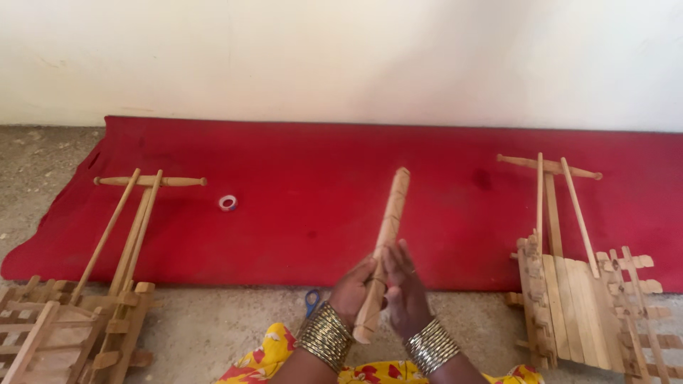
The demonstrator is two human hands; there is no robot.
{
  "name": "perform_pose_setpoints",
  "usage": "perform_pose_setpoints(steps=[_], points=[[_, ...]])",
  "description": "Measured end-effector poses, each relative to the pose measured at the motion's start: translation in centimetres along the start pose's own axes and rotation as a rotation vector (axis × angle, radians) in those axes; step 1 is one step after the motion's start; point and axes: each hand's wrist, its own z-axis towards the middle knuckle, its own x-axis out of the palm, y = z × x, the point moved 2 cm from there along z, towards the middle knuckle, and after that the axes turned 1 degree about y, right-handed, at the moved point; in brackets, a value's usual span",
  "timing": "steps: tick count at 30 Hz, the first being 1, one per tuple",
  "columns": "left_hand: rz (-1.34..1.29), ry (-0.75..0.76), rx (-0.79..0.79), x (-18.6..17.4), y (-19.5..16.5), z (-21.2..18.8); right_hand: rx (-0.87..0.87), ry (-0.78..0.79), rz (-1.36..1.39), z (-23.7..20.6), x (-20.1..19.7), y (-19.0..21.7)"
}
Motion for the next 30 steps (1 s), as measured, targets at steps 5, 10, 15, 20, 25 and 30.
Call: perform_pose_setpoints(steps=[5, 10, 15, 20, 25, 30], points=[[-0.252, 0.152, 0.143, -3.0, -1.9, 0.4, -0.175, 0.170, 0.204, -1.3, 1.0, 4.9], [-0.210, -0.050, 0.025, -1.3, -2.0, -0.2, -0.184, 0.154, 0.078, -0.5, 1.0, 2.6], [0.214, -0.051, -0.045, 3.3, -0.5, -1.6, 0.006, -0.075, -0.140, 1.2, -1.2, -3.5], [0.344, -0.179, -0.071, 2.0, -0.5, -1.6, 0.027, 0.050, -0.047, 0.5, -1.0, -1.6], [-0.207, -0.125, 0.168, -2.5, -2.6, -0.2, -0.110, 0.213, 0.211, -1.3, 1.5, 4.3], [0.003, 0.079, 0.105, -1.5, -1.5, 0.0, -0.095, 0.134, 0.227, -0.3, 0.8, 2.3]])
